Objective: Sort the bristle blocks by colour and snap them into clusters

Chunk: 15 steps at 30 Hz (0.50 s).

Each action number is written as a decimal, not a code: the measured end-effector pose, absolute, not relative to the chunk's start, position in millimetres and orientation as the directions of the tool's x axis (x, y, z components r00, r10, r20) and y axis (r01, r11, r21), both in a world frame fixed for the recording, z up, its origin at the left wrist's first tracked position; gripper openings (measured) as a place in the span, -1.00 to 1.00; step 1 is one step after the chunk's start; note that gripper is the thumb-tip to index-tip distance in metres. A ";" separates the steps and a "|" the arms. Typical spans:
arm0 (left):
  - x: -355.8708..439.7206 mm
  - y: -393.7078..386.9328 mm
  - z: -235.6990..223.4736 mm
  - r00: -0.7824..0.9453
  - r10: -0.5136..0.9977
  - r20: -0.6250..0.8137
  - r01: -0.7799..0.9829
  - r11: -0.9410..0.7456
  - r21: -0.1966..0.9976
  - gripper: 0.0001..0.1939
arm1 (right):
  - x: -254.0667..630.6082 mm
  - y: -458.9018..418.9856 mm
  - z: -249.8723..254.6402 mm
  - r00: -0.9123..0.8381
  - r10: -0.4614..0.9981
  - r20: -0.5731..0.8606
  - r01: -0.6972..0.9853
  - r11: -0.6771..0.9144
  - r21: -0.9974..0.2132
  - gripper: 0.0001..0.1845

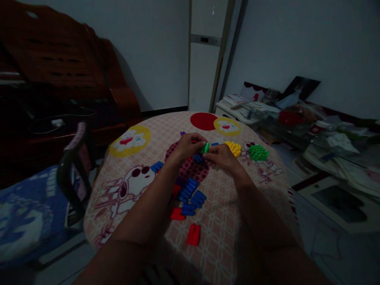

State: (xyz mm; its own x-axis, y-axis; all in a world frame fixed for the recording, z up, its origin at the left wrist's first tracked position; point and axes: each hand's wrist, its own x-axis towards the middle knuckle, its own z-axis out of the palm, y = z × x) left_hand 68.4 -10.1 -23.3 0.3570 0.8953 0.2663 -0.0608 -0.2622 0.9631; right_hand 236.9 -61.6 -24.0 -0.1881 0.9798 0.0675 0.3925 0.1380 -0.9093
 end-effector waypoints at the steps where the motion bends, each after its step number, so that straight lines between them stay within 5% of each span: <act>1: 68.5 -10.1 -23.2 0.346 0.902 0.257 -0.072 -0.248 0.966 -0.79 | 237.6 -60.8 -23.6 -0.173 0.983 0.066 0.363 0.125 -0.924 -0.72; 10: 69.6 -14.0 -20.0 0.433 0.874 0.220 -0.062 -0.215 0.975 -0.78 | 274.9 -53.1 -9.0 0.072 0.992 0.103 0.219 0.085 -0.972 -0.72; 15: 58.9 -10.5 -12.4 0.378 0.893 0.246 0.032 -0.278 0.960 -0.81 | 352.4 -61.1 4.8 0.395 0.887 0.237 0.545 -0.018 -0.838 -0.81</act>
